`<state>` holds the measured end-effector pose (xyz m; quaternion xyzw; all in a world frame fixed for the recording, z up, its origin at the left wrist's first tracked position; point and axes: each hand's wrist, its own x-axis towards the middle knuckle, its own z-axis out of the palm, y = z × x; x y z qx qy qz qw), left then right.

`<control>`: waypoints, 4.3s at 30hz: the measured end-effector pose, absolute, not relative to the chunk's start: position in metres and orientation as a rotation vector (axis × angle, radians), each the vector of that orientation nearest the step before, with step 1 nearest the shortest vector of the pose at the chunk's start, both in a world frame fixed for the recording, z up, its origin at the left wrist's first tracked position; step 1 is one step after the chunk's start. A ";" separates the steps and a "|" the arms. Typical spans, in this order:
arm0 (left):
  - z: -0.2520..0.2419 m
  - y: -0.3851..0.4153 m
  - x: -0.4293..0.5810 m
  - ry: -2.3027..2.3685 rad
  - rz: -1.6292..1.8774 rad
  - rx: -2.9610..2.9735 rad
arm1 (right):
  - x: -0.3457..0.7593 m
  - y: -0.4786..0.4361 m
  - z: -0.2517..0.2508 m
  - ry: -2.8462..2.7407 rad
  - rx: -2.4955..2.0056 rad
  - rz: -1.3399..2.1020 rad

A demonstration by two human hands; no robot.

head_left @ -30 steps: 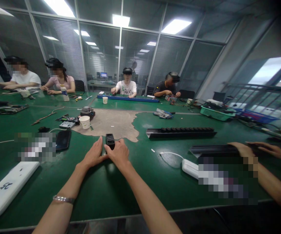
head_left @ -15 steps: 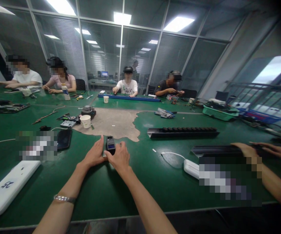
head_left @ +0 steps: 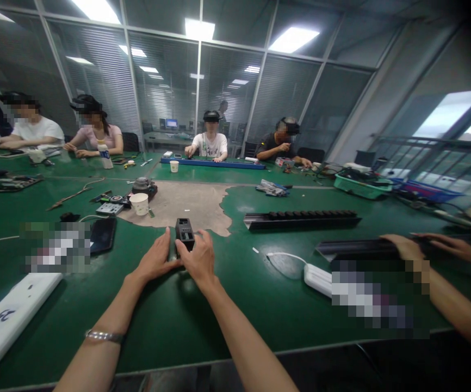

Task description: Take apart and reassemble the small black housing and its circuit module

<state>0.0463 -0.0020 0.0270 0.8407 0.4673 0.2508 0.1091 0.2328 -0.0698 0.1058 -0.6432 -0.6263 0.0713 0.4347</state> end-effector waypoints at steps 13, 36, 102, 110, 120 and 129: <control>0.038 -0.007 0.049 1.426 0.616 2.457 | 0.303 -0.074 0.075 -1.542 -1.742 -0.003; 0.037 -0.005 0.050 1.454 0.563 2.527 | 0.310 -0.078 0.065 -1.613 -1.845 -0.007; 0.026 0.001 0.044 1.349 0.754 2.418 | 0.302 -0.065 0.081 -1.541 -1.809 0.014; 0.030 -0.002 0.044 1.375 0.702 2.435 | 0.305 -0.072 0.069 -1.563 -1.858 0.031; 0.033 -0.004 0.046 1.389 0.677 2.429 | 0.312 -0.080 0.068 -1.587 -1.930 -0.013; 0.026 0.000 0.043 1.393 0.669 2.478 | 0.310 -0.077 0.065 -1.588 -1.860 0.010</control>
